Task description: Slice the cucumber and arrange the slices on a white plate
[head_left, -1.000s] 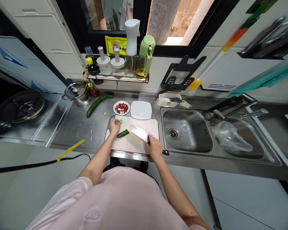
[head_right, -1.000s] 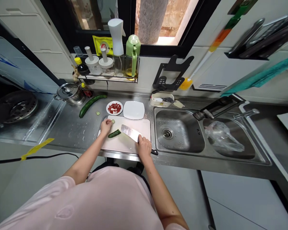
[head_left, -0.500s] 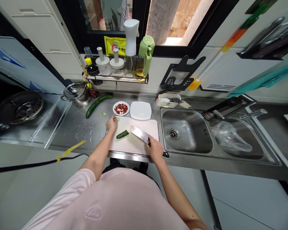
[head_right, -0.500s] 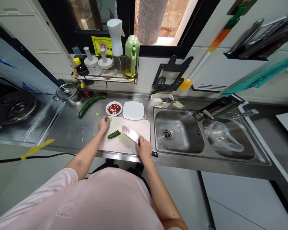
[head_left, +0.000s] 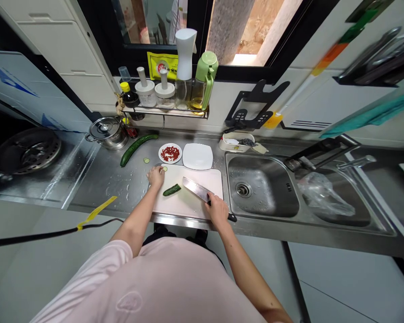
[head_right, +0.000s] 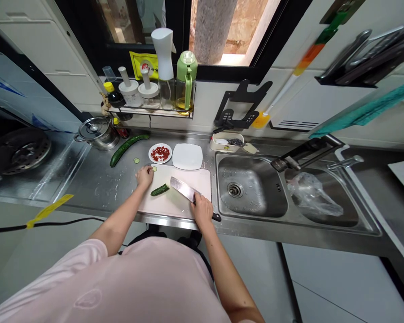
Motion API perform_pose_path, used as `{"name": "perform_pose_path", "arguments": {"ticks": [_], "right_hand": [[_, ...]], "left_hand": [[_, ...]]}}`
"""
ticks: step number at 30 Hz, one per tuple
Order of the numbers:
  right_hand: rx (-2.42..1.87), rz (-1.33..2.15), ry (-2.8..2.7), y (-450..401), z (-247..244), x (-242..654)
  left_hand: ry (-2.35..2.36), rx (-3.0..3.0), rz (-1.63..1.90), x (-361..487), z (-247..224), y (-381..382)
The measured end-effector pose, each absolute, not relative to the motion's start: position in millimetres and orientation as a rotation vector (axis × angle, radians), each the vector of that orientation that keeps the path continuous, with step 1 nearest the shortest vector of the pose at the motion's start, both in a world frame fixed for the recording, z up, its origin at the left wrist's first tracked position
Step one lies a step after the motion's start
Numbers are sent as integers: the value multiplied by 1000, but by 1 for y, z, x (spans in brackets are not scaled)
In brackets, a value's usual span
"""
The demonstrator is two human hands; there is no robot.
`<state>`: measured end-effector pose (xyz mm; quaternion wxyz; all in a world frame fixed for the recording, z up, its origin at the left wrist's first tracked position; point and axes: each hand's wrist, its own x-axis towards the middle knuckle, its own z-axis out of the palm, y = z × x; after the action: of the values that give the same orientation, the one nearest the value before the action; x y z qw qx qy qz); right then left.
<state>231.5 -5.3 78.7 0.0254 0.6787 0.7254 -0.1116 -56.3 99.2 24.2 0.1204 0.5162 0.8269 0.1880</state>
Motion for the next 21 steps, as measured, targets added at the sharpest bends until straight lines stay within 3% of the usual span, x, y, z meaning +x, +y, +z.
{"name": "perform_pose_path", "arguments": {"ticks": [12, 21], "right_hand": [[2117, -440, 2221, -2, 80, 229], [2128, -542, 2231, -2, 83, 223]], "left_hand": [[2129, 1694, 1087, -43, 20, 54], [1852, 1923, 1046, -24, 23, 17]]}}
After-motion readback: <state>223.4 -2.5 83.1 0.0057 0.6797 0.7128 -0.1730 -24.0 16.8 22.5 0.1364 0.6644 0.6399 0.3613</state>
